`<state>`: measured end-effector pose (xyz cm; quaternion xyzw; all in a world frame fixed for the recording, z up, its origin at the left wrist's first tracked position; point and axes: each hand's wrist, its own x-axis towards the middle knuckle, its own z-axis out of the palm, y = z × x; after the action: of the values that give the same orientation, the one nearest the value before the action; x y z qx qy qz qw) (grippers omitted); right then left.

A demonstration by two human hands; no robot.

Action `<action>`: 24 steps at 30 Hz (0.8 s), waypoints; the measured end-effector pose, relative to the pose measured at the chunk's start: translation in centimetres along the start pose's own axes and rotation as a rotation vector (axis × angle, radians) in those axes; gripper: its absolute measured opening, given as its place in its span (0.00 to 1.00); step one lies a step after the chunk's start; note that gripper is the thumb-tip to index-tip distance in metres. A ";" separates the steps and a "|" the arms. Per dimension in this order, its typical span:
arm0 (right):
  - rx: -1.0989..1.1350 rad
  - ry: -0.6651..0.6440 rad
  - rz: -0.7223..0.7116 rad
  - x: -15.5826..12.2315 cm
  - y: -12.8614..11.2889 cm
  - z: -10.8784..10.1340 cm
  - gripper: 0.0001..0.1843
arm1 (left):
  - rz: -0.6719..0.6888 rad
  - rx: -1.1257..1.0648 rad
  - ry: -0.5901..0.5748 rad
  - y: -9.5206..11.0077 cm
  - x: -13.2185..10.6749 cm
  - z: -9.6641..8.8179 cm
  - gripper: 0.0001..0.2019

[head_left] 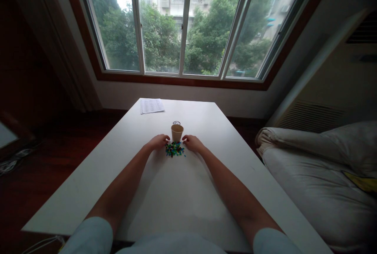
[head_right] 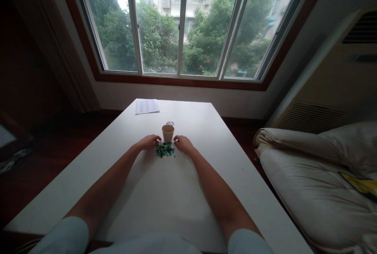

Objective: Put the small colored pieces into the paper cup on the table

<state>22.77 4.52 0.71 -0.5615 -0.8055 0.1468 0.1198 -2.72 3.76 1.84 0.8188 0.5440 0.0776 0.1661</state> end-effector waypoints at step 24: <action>0.001 0.105 -0.285 -1.2 -1.3 -0.1 0.13 | 0.102 -0.034 -0.034 1.1 -0.3 0.2 0.23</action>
<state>22.03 3.00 1.29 -0.4484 -0.8695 0.0992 0.1820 -1.86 3.02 2.01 0.8436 0.4974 0.0815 0.1850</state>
